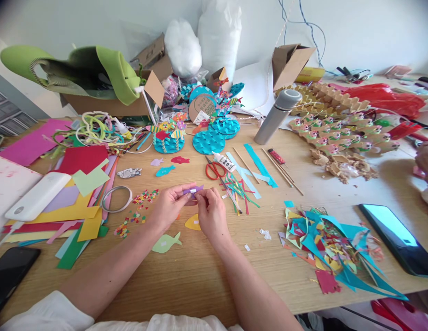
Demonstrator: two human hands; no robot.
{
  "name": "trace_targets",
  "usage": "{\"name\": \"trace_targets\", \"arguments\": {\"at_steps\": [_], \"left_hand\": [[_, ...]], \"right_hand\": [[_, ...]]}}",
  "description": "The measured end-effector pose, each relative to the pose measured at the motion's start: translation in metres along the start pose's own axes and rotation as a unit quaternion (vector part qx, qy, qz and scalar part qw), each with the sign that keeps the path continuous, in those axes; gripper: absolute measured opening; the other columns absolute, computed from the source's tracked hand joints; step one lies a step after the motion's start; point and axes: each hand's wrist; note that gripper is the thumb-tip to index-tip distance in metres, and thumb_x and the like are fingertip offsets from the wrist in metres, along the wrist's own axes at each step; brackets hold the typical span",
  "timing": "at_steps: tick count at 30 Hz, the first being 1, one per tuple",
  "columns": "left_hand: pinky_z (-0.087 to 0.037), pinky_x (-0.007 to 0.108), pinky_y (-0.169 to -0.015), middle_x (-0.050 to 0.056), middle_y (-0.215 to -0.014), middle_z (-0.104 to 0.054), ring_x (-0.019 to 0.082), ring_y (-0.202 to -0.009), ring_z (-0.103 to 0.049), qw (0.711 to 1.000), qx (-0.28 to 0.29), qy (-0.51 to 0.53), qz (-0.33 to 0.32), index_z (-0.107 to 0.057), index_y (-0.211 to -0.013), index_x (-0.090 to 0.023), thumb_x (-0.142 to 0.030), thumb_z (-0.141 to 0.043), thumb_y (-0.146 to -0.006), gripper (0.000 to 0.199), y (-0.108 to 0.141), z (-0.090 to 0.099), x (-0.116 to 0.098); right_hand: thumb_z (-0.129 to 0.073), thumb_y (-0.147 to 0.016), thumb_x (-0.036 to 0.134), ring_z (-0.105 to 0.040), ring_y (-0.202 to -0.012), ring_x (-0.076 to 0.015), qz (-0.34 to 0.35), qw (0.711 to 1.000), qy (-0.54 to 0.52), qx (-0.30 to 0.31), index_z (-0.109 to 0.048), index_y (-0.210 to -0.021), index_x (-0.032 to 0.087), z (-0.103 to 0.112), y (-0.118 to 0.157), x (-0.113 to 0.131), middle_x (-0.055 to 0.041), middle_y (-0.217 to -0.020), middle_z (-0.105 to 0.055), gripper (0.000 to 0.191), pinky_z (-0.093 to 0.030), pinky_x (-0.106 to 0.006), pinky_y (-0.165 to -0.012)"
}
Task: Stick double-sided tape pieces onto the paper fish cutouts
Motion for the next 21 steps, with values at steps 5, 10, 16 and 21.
{"name": "trace_targets", "arguments": {"at_steps": [5,10,16,21], "left_hand": [[-0.060,0.037,-0.085,0.006,-0.102,-0.075,0.019,-0.085,-0.072,1.000,-0.003,-0.010,-0.005,-0.071,-0.108,-0.014,-0.011,-0.064,-0.075,0.033,-0.0006,0.0007,0.0013],[-0.060,0.035,-0.084,0.006,-0.099,-0.076,0.019,-0.084,-0.073,1.000,-0.006,-0.023,-0.002,-0.070,-0.111,-0.014,-0.009,-0.065,-0.074,0.037,-0.0015,0.0013,0.0026],[-0.060,0.035,-0.083,0.007,-0.099,-0.076,0.018,-0.081,-0.073,1.000,-0.004,-0.029,-0.001,-0.069,-0.111,-0.013,-0.010,-0.065,-0.075,0.037,-0.0023,0.0021,0.0048],[-0.060,0.035,-0.082,0.008,-0.099,-0.076,0.018,-0.081,-0.073,0.999,-0.006,-0.035,-0.004,-0.069,-0.111,-0.013,-0.008,-0.064,-0.075,0.036,-0.0031,0.0023,0.0063]], "right_hand": [[-0.050,-0.088,0.023,-0.053,-0.070,-0.0164,-0.021,1.000,-0.015,0.009,-0.061,-0.077,0.017,0.0004,-0.0006,0.0003,-0.0030,-0.074,-0.057,0.016,-0.041,-0.029,-0.065],[-0.050,-0.088,0.024,-0.053,-0.069,-0.0166,-0.030,0.999,-0.024,0.016,-0.062,-0.077,0.017,0.0006,-0.0007,0.0002,-0.0031,-0.074,-0.056,0.017,-0.040,-0.029,-0.065],[-0.052,-0.087,0.026,-0.051,-0.069,-0.0166,-0.042,0.998,-0.046,0.021,-0.062,-0.077,0.017,0.0003,-0.0014,-0.0029,-0.0030,-0.073,-0.056,0.017,-0.039,-0.030,-0.064],[-0.053,-0.086,0.027,-0.051,-0.069,-0.0166,-0.056,0.996,-0.063,0.026,-0.063,-0.078,0.018,-0.0008,-0.0020,-0.0070,-0.0028,-0.073,-0.057,0.016,-0.038,-0.030,-0.064]]}}
Point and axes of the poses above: each hand's wrist, its own y-axis away from the middle knuckle, its own z-axis out of the back of the hand, x = y × z
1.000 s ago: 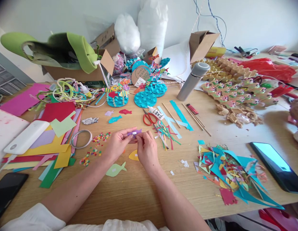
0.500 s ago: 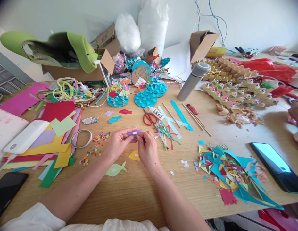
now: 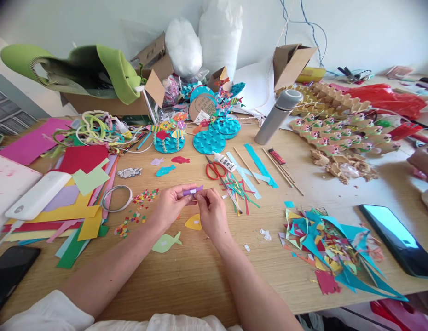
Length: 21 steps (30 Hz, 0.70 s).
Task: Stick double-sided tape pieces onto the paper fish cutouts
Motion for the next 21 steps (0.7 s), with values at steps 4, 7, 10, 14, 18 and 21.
{"name": "trace_targets", "arguments": {"at_steps": [4,7,10,14,18,21], "left_hand": [[-0.060,0.035,-0.082,0.008,-0.099,-0.076,0.018,-0.081,-0.073,1.000,-0.001,-0.002,0.002,-0.069,-0.111,-0.013,-0.008,-0.064,-0.076,0.036,-0.0005,0.0009,0.0014],[-0.060,0.037,-0.084,0.008,-0.099,-0.076,0.019,-0.083,-0.073,1.000,0.000,0.001,0.000,-0.070,-0.110,-0.014,-0.010,-0.065,-0.075,0.035,-0.0008,0.0014,0.0019],[-0.059,0.038,-0.085,0.008,-0.099,-0.076,0.019,-0.083,-0.073,1.000,-0.001,0.000,0.002,-0.070,-0.110,-0.014,-0.011,-0.066,-0.075,0.036,-0.0008,0.0012,0.0017],[-0.059,0.038,-0.085,0.008,-0.098,-0.076,0.020,-0.085,-0.072,1.000,-0.001,0.003,0.001,-0.070,-0.110,-0.015,-0.012,-0.067,-0.074,0.036,-0.0003,0.0009,0.0013],[-0.060,0.037,-0.084,0.008,-0.100,-0.076,0.020,-0.085,-0.072,1.000,-0.002,-0.002,-0.002,-0.070,-0.111,-0.014,-0.011,-0.066,-0.075,0.037,0.0000,0.0008,0.0007],[-0.060,0.034,-0.082,0.007,-0.102,-0.075,0.019,-0.086,-0.072,1.000,-0.004,-0.010,-0.003,-0.070,-0.111,-0.014,-0.009,-0.063,-0.075,0.037,0.0003,0.0005,-0.0005]], "right_hand": [[-0.053,-0.085,0.030,-0.052,-0.068,-0.0165,-0.012,1.000,-0.016,0.009,-0.064,-0.079,0.017,-0.0003,-0.0014,-0.0020,-0.0032,-0.074,-0.059,0.017,-0.038,-0.030,-0.063],[-0.054,-0.084,0.032,-0.052,-0.066,-0.0163,-0.020,0.999,-0.024,0.013,-0.064,-0.078,0.017,0.0001,-0.0020,-0.0012,-0.0035,-0.073,-0.059,0.019,-0.038,-0.029,-0.061],[-0.053,-0.084,0.034,-0.052,-0.066,-0.0166,-0.026,0.999,-0.027,0.015,-0.064,-0.077,0.017,0.0007,-0.0022,0.0006,-0.0042,-0.073,-0.060,0.021,-0.039,-0.030,-0.062],[-0.054,-0.083,0.035,-0.053,-0.066,-0.0167,-0.031,0.999,-0.027,0.014,-0.064,-0.077,0.017,0.0007,-0.0018,0.0010,-0.0046,-0.074,-0.061,0.021,-0.039,-0.029,-0.061],[-0.054,-0.083,0.036,-0.052,-0.065,-0.0163,-0.041,0.998,-0.035,0.017,-0.064,-0.078,0.018,0.0003,-0.0018,0.0001,-0.0039,-0.072,-0.060,0.021,-0.039,-0.029,-0.061],[-0.054,-0.082,0.038,-0.050,-0.063,-0.0155,-0.052,0.997,-0.045,0.018,-0.063,-0.077,0.018,0.0004,-0.0020,0.0009,-0.0029,-0.070,-0.058,0.023,-0.038,-0.028,-0.060]]}}
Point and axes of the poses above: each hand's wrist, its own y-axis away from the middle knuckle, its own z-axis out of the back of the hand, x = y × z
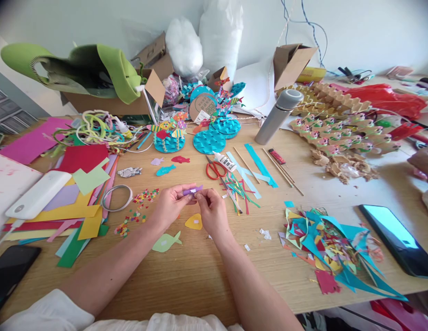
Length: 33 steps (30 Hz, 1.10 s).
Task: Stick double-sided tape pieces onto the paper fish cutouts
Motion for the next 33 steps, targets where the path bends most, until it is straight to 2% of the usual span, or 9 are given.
{"name": "trace_targets", "arguments": {"at_steps": [6,13,17,22,29,33], "left_hand": [[-0.060,0.034,-0.082,0.005,-0.101,-0.075,0.017,-0.081,-0.073,1.000,-0.005,-0.003,0.001,-0.068,-0.115,-0.016,-0.006,-0.062,-0.075,0.041,0.0007,-0.0009,-0.0023],[-0.061,0.035,-0.079,0.004,-0.088,-0.076,0.017,-0.077,-0.073,1.000,-0.013,0.003,0.002,-0.069,-0.112,-0.017,-0.008,-0.068,-0.075,0.039,0.0006,-0.0003,-0.0024],[-0.061,0.035,-0.079,0.005,-0.086,-0.076,0.018,-0.077,-0.073,1.000,-0.011,0.006,0.004,-0.069,-0.112,-0.016,-0.009,-0.068,-0.074,0.038,0.0003,-0.0005,-0.0036],[-0.061,0.034,-0.077,0.008,-0.097,-0.076,0.018,-0.081,-0.072,1.000,-0.006,0.020,0.012,-0.068,-0.112,-0.014,-0.009,-0.068,-0.074,0.038,-0.0001,-0.0006,-0.0040],[-0.060,0.036,-0.077,0.007,-0.087,-0.077,0.018,-0.076,-0.073,0.998,-0.024,0.040,0.036,-0.063,-0.115,-0.013,-0.007,-0.069,-0.073,0.043,0.0002,0.0000,-0.0061],[-0.060,0.036,-0.075,0.006,-0.076,-0.075,0.019,-0.072,-0.073,0.997,-0.038,0.048,0.052,-0.059,-0.098,-0.013,-0.007,-0.068,-0.074,0.025,-0.0053,0.0067,-0.0102]], "right_hand": [[-0.059,-0.080,0.043,-0.041,-0.054,-0.0120,-0.037,0.998,-0.042,0.001,-0.063,-0.078,0.017,0.0007,0.0008,0.0047,0.0012,-0.061,-0.053,0.027,-0.032,-0.026,-0.052],[-0.065,-0.074,0.051,-0.042,-0.054,-0.0114,-0.060,0.990,-0.124,0.004,-0.062,-0.076,0.018,-0.0004,-0.0005,0.0059,0.0003,-0.064,-0.057,0.033,-0.033,-0.025,-0.051],[-0.065,-0.075,0.051,-0.038,-0.052,-0.0103,-0.074,0.984,-0.160,0.012,-0.060,-0.074,0.019,-0.0008,-0.0006,0.0031,0.0023,-0.060,-0.052,0.032,-0.030,-0.024,-0.048],[-0.067,-0.076,0.047,-0.036,-0.053,-0.0089,-0.082,0.974,-0.210,0.013,-0.060,-0.072,0.019,0.0003,-0.0005,0.0002,0.0042,-0.061,-0.047,0.029,-0.029,-0.024,-0.050],[-0.070,-0.072,0.047,-0.038,-0.053,-0.0090,-0.080,0.970,-0.229,-0.016,-0.060,-0.074,0.019,0.0016,-0.0020,0.0038,0.0032,-0.065,-0.050,0.030,-0.031,-0.024,-0.050],[-0.071,-0.070,0.047,-0.039,-0.053,-0.0086,-0.077,0.968,-0.237,-0.038,-0.060,-0.075,0.020,0.0031,-0.0028,0.0074,0.0022,-0.070,-0.052,0.030,-0.032,-0.024,-0.049]]}}
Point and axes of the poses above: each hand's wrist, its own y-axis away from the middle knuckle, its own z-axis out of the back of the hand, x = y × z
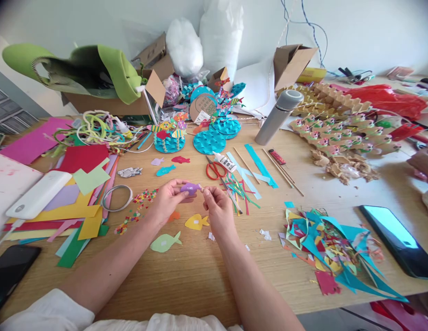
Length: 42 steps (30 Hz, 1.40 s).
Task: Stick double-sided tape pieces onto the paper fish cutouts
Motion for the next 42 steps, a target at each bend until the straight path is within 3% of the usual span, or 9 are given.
{"name": "trace_targets", "arguments": {"at_steps": [5,10,14,20,26,29,35,39,42], "left_hand": [[-0.059,0.031,-0.070,0.004,-0.072,-0.073,0.016,-0.068,-0.072,0.999,-0.045,-0.009,-0.014,-0.050,-0.087,-0.015,-0.010,-0.064,-0.077,0.018,-0.016,0.020,-0.009],[-0.053,0.019,-0.055,0.001,-0.066,-0.069,0.012,-0.061,-0.069,0.989,-0.091,-0.107,-0.033,-0.053,-0.081,-0.015,-0.011,-0.062,-0.077,0.011,-0.039,0.037,-0.016],[-0.048,0.017,-0.051,-0.001,-0.057,-0.065,0.010,-0.054,-0.064,0.980,-0.106,-0.167,-0.038,-0.055,-0.072,-0.015,-0.006,-0.062,-0.074,0.011,-0.064,0.037,-0.015],[-0.052,0.024,-0.059,0.000,-0.059,-0.065,0.013,-0.057,-0.066,0.952,-0.116,-0.278,-0.052,-0.058,-0.071,-0.016,-0.008,-0.063,-0.076,0.011,-0.093,0.031,-0.003],[-0.049,0.030,-0.079,0.008,-0.080,-0.074,0.021,-0.082,-0.069,0.889,-0.139,-0.425,-0.097,-0.068,-0.075,-0.017,-0.012,-0.065,-0.074,0.006,-0.090,0.030,-0.007],[-0.047,0.030,-0.080,0.011,-0.082,-0.074,0.024,-0.086,-0.069,0.864,-0.140,-0.472,-0.109,-0.071,-0.076,-0.016,-0.014,-0.063,-0.076,0.008,-0.088,0.029,-0.011],[-0.045,0.028,-0.071,0.010,-0.066,-0.070,0.022,-0.075,-0.067,0.831,-0.122,-0.531,-0.113,-0.071,-0.068,-0.016,-0.019,-0.053,-0.084,0.024,-0.087,0.025,-0.012],[-0.045,0.032,-0.079,0.015,-0.079,-0.069,0.026,-0.088,-0.065,0.808,-0.118,-0.561,-0.135,-0.069,-0.064,-0.015,-0.012,-0.052,-0.081,0.024,-0.083,0.024,-0.012],[-0.045,0.035,-0.087,0.018,-0.095,-0.067,0.028,-0.097,-0.063,0.801,-0.114,-0.566,-0.156,-0.071,-0.072,-0.012,-0.010,-0.052,-0.079,0.020,-0.080,0.023,-0.011]], "right_hand": [[-0.070,-0.071,0.049,-0.039,-0.053,-0.0086,0.004,1.000,0.017,0.000,-0.059,-0.076,0.020,0.001,-0.001,0.001,0.0007,-0.073,-0.052,0.031,-0.032,-0.024,-0.048],[-0.070,-0.073,0.048,-0.039,-0.053,-0.0084,0.010,1.000,0.015,0.003,-0.060,-0.076,0.019,0.002,-0.001,-0.003,0.0010,-0.072,-0.053,0.030,-0.032,-0.023,-0.048],[-0.069,-0.074,0.047,-0.039,-0.053,-0.0085,0.008,1.000,0.016,0.008,-0.061,-0.077,0.019,0.002,0.000,-0.004,0.0021,-0.069,-0.052,0.029,-0.031,-0.023,-0.048],[-0.070,-0.074,0.049,-0.038,-0.052,-0.0086,0.009,1.000,0.022,0.013,-0.061,-0.076,0.019,0.002,-0.001,-0.004,0.0025,-0.066,-0.051,0.031,-0.030,-0.023,-0.048],[-0.068,-0.074,0.050,-0.037,-0.051,-0.0089,0.003,0.999,0.032,0.020,-0.061,-0.077,0.020,0.002,-0.001,-0.006,0.0032,-0.065,-0.049,0.032,-0.030,-0.023,-0.047],[-0.069,-0.073,0.050,-0.038,-0.051,-0.0087,0.003,0.999,0.029,0.020,-0.061,-0.077,0.019,0.001,-0.001,-0.006,0.0027,-0.066,-0.051,0.031,-0.030,-0.023,-0.047],[-0.070,-0.073,0.049,-0.038,-0.051,-0.0089,0.006,0.999,0.030,0.021,-0.062,-0.075,0.019,0.001,0.000,-0.005,0.0026,-0.064,-0.051,0.031,-0.030,-0.023,-0.047],[-0.069,-0.074,0.048,-0.038,-0.051,-0.0089,0.005,0.999,0.028,0.025,-0.062,-0.076,0.019,0.001,0.000,-0.005,0.0031,-0.063,-0.050,0.030,-0.029,-0.023,-0.047],[-0.070,-0.074,0.048,-0.038,-0.052,-0.0086,0.006,0.999,0.024,0.028,-0.062,-0.076,0.019,0.001,0.000,-0.006,0.0030,-0.064,-0.050,0.030,-0.029,-0.023,-0.048]]}}
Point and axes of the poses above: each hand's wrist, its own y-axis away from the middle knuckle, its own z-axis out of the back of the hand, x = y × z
